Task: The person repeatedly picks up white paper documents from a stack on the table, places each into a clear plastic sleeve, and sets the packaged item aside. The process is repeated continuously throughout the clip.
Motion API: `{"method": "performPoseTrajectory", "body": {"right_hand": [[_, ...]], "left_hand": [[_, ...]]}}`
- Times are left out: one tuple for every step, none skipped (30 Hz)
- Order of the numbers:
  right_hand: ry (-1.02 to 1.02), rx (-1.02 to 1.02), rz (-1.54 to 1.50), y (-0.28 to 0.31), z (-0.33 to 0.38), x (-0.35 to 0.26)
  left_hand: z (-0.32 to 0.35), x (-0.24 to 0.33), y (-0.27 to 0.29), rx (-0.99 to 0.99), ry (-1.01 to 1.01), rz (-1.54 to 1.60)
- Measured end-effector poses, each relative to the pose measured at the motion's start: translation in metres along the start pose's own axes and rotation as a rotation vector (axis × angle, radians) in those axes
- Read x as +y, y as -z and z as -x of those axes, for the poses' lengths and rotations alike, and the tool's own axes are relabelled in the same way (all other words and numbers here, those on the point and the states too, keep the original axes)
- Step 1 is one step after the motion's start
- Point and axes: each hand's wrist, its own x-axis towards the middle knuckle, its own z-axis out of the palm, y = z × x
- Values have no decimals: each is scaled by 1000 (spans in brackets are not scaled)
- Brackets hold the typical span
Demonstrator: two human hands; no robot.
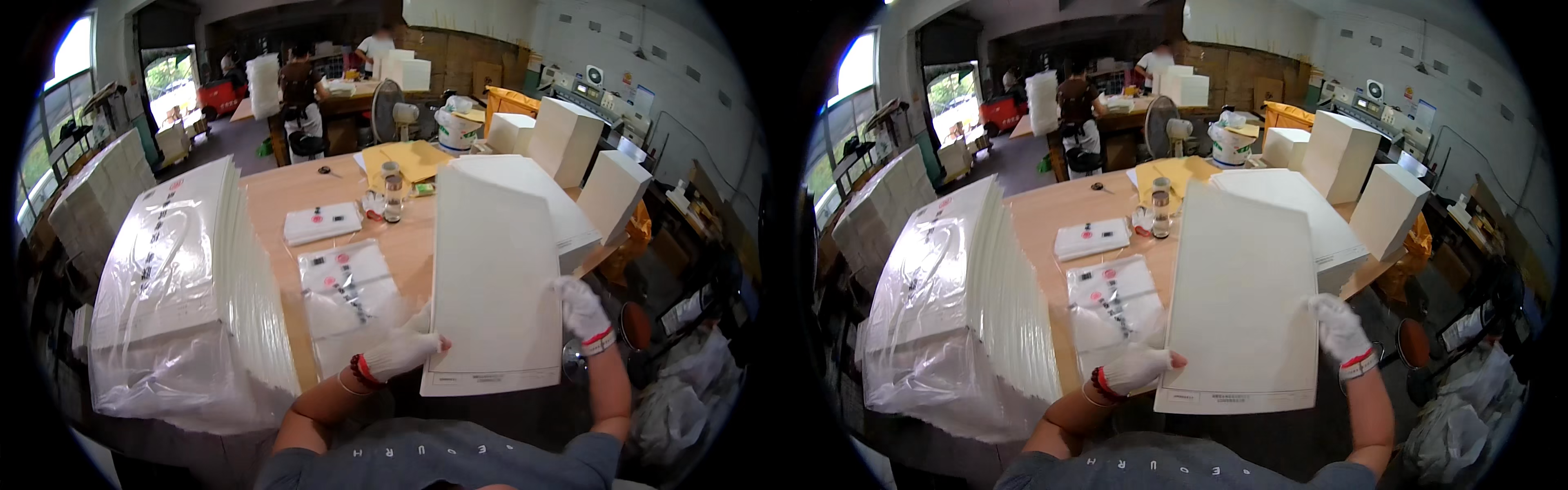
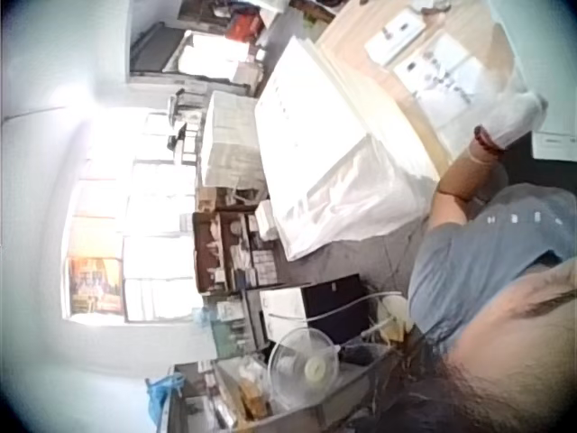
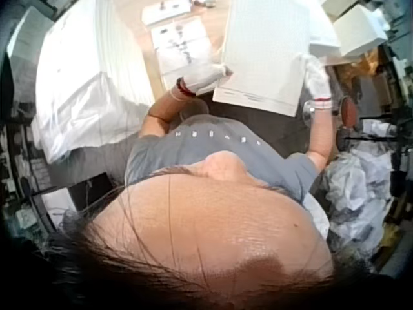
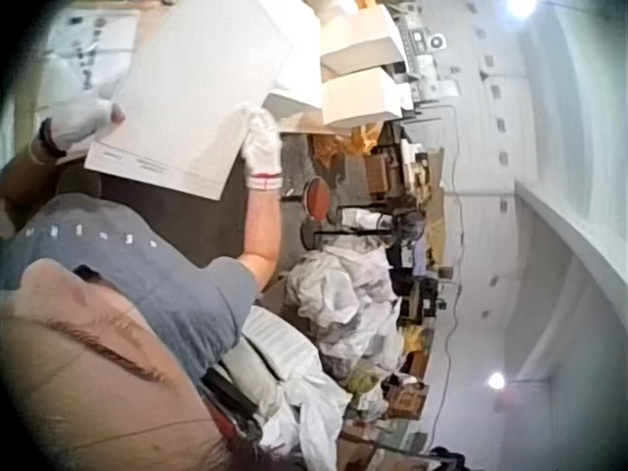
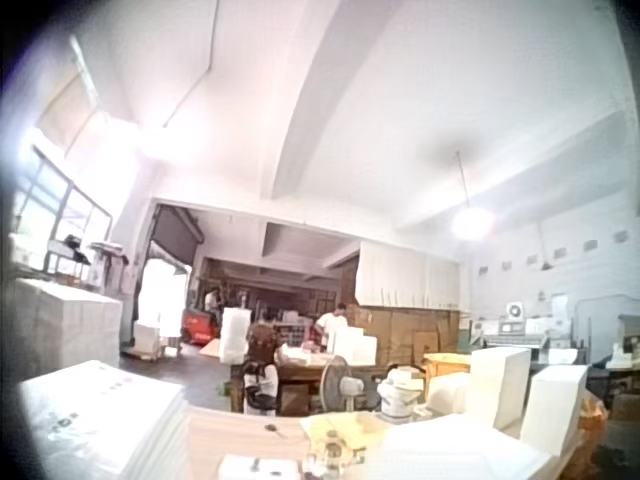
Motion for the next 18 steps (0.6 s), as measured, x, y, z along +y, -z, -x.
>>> {"method": "performPoseTrajectory", "body": {"right_hand": [[16,116,-89,-13,6,23],[38,206,-178,-29,7,45],[-7,273,77,-43,18,20],[149,235,-61,-74,20,50],[306,207,-151,-89,31,76],[342,271,53,-117,39,94],[375,335,260,-138,46,107],[244,334,127,-146,50,122],[276,369,157,-141,46,130],[308,406,203,-127,44,136],[325,451,249,-120,47,138],[316,508,244,-121,48,124],[321,504,337,-112,50,113],[325,478,352,-107,50,106],[328,450,360,-105,52,104],[310,429,370,-104,55,102],[298,408,388,-102,57,101],[287,384,404,-99,58,101]], "left_hand": [[3,5,-6,41,-42,-136],[0,-5,-20,146,-179,-238],[-5,-25,-27,246,-314,-344],[-4,-54,-35,394,-486,-536],[-16,-88,-52,534,-686,-690],[-29,-129,-62,609,-741,-922],[-39,-158,-74,671,-792,-1156],[-40,-165,-81,734,-753,-1183],[-38,-160,-70,585,-740,-1088],[-37,-149,-52,440,-730,-975],[-32,-137,-34,285,-708,-852],[-28,-137,-16,281,-639,-854],[-31,-153,2,481,-551,-1079],[-36,-171,18,713,-417,-1405],[-42,-189,37,813,-284,-1541],[-45,-210,49,706,-202,-1260],[-49,-226,52,597,-128,-975],[-52,-233,46,445,-82,-1161]]}}
